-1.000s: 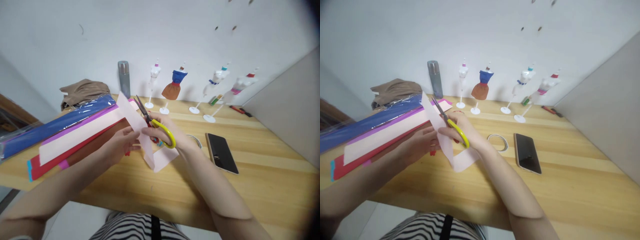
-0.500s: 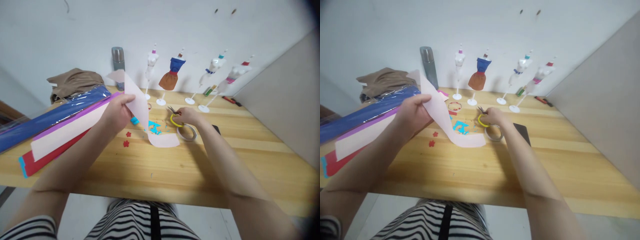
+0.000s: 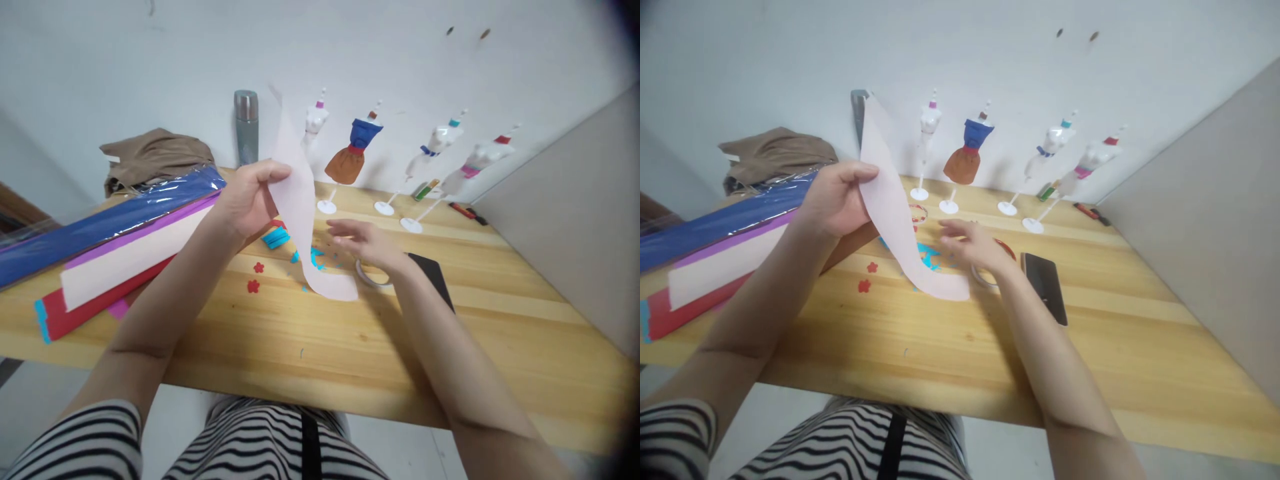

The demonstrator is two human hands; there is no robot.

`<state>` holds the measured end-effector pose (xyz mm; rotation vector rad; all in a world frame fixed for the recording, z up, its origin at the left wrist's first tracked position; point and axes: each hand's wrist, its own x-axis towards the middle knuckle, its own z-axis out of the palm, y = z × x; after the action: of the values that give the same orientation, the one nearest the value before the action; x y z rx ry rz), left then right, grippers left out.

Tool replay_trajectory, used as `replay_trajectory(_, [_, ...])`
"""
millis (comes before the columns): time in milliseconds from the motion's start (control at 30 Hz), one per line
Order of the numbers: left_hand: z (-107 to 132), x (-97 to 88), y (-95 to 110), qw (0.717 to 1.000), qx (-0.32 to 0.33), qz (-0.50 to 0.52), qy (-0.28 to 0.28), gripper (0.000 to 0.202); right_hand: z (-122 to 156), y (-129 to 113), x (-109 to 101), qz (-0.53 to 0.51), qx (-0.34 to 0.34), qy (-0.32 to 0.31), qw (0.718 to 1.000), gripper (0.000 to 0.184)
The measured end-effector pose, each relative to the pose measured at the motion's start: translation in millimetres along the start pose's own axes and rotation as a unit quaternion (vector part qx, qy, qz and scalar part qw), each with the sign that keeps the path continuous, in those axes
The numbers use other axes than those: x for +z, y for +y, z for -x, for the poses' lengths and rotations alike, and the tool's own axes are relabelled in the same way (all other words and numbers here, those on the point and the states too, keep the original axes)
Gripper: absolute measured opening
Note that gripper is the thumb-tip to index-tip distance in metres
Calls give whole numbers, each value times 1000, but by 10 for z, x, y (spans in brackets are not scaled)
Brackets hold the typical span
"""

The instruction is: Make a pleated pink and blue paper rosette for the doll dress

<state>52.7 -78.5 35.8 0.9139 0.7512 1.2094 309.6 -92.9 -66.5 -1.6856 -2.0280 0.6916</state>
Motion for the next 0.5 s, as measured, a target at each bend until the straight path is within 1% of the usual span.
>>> replay_trajectory(33, [-4, -8, 2, 1000, -1, -1, -4, 18, 32, -99, 80, -153, -68, -51, 984, 62])
replay_trajectory(67, [-2, -16, 14, 1000, -1, 1, -8, 17, 61, -194, 156, -263, -117, -102, 952, 70])
replay_trajectory(100, [4, -25, 34, 1000, 2, 5, -12, 18, 84, -278, 222, -331, -140, -130, 924, 74])
replay_trajectory(133, [13, -35, 59, 1000, 6, 11, -15, 19, 100, -345, 273, -367, -134, -151, 908, 71])
replay_trajectory(200, [25, -68, 116, 1000, 17, 17, -17, 24, 112, -420, 324, -410, -97, -182, 888, 63])
replay_trajectory(233, [22, -93, 144, 999, 30, 19, -14, 26, 110, -428, 323, -418, -80, -189, 885, 57])
replay_trajectory(300, [-11, -163, 194, 998, 69, 13, -3, 28, 102, -403, 279, -419, -57, -184, 887, 45])
replay_trajectory(333, [-40, -208, 215, 995, 95, 1, 17, 29, 99, -381, 242, -412, -52, -172, 893, 39])
replay_trajectory(433, [-159, -366, 266, 985, 157, -64, 40, 23, 106, -336, 95, -391, -45, -122, 911, 32])
replay_trajectory(500, [-247, -482, 292, 977, 171, -102, 78, 18, 130, -346, -12, -388, -44, -90, 916, 30])
